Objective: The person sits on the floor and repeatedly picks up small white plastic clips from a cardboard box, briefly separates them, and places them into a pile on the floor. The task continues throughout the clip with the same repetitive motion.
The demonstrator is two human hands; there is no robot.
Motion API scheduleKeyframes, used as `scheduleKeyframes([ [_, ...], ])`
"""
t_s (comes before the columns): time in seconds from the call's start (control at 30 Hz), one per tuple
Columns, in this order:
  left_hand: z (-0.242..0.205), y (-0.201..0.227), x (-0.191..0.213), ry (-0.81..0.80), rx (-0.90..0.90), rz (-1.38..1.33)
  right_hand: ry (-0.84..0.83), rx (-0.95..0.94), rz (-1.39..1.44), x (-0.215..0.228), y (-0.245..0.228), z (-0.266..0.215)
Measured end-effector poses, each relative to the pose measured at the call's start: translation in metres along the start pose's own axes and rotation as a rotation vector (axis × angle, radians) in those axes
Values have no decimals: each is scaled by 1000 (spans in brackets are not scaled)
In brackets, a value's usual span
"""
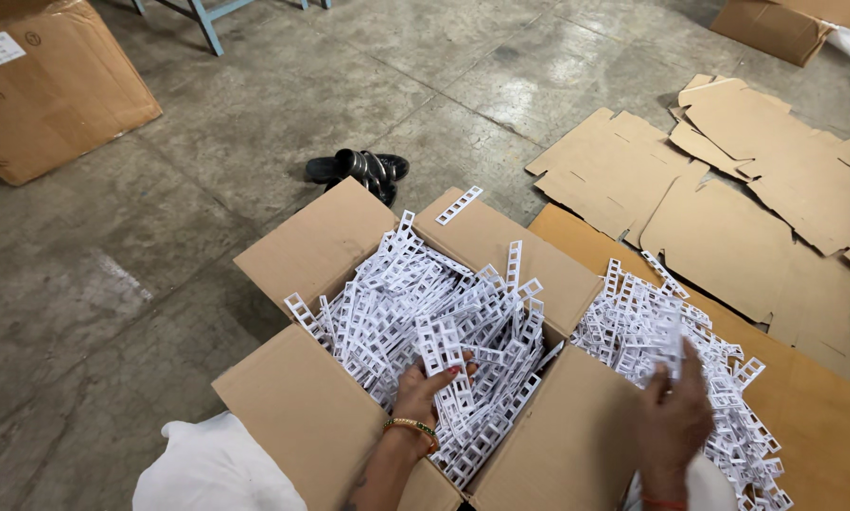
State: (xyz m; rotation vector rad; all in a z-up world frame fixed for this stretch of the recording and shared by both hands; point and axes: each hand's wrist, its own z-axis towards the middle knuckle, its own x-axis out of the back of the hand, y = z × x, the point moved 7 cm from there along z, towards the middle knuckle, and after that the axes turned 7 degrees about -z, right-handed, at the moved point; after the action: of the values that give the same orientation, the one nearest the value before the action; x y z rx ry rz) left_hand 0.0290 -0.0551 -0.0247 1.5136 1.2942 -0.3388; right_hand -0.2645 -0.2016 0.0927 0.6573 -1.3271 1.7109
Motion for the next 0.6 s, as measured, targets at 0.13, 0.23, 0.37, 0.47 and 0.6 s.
scheduleKeyframes([
  [0.13, 2, -6, 5, 0, 22, 45, 305, 347, -214, 25, -22, -6],
  [0.23, 8, -13, 15, 40, 26, 60, 36, 272, 194, -6, -32, -17],
  [0.37, 23, -23, 30, 33, -23, 128, -576, 145, 630, -73, -81, -75],
  [0.47, 24, -23, 35, 23, -71, 237, -753, 222, 421, -87, -115, -111],
  [0.6, 16, -22, 23, 38, 28, 146, -724, 186, 326, -83, -117, -110],
])
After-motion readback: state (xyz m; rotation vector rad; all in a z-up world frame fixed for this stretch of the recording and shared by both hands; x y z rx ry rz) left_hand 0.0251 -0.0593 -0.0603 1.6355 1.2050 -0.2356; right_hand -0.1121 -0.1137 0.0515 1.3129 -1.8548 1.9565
